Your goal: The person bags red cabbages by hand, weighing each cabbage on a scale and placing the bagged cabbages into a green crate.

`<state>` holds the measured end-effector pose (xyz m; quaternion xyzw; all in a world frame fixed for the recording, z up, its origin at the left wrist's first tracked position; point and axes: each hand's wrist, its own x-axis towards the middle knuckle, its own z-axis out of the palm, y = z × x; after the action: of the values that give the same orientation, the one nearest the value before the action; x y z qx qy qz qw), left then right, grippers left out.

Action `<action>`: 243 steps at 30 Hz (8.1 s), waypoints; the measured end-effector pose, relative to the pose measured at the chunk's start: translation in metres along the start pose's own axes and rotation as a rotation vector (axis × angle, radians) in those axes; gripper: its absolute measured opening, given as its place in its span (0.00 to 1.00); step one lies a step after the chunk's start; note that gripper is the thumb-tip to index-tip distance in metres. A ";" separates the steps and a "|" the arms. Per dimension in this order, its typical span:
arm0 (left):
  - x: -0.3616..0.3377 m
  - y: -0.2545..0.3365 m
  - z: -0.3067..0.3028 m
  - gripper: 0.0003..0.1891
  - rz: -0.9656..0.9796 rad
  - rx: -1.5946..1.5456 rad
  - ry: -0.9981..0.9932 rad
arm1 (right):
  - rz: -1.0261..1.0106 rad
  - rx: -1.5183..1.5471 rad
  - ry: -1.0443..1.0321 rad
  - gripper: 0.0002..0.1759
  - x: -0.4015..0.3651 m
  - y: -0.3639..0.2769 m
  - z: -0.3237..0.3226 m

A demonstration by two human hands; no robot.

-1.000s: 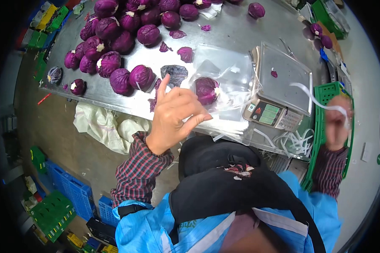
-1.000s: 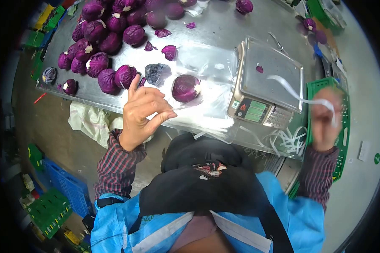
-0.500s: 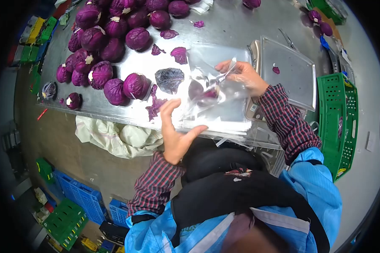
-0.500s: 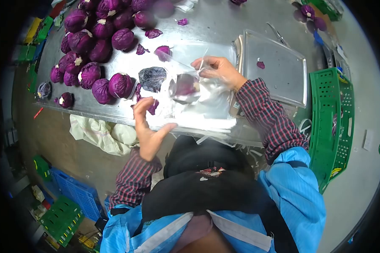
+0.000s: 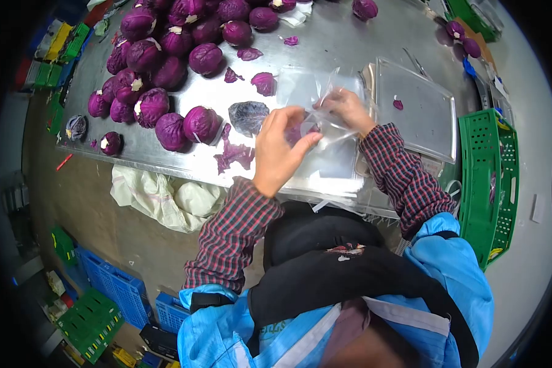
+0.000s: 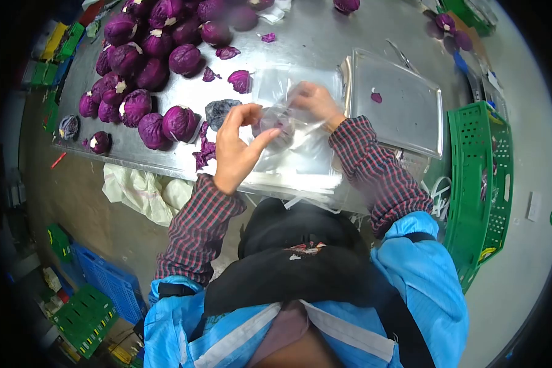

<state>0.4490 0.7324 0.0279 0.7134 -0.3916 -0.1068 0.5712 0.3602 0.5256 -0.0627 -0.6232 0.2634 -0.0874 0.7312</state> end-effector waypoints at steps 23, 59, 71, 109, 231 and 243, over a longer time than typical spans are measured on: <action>-0.084 -0.069 -0.043 0.27 -0.280 0.354 0.106 | 0.391 0.279 0.325 0.17 -0.107 0.027 0.003; 0.092 0.025 0.171 0.48 -0.846 -0.954 -0.754 | -0.141 -0.025 0.865 0.24 -0.119 -0.050 -0.151; 0.078 0.036 0.179 0.44 -0.536 -0.410 -0.603 | 0.121 -0.091 0.805 0.35 -0.182 -0.031 -0.261; 0.033 0.194 0.347 0.33 -0.515 -0.717 -0.878 | -0.167 0.470 0.035 0.40 -0.280 -0.101 -0.373; 0.021 -0.084 -0.060 0.46 -0.512 -0.459 -0.504 | 0.424 0.253 -0.408 0.44 0.011 -0.080 0.073; 0.038 -0.076 -0.054 0.40 -0.227 -0.192 -0.349 | 0.402 -0.423 -0.058 0.45 -0.009 -0.095 0.084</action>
<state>0.5397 0.7493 -0.0114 0.6661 -0.3895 -0.3290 0.5444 0.4135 0.5829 0.0374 -0.6993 0.3731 0.1337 0.5949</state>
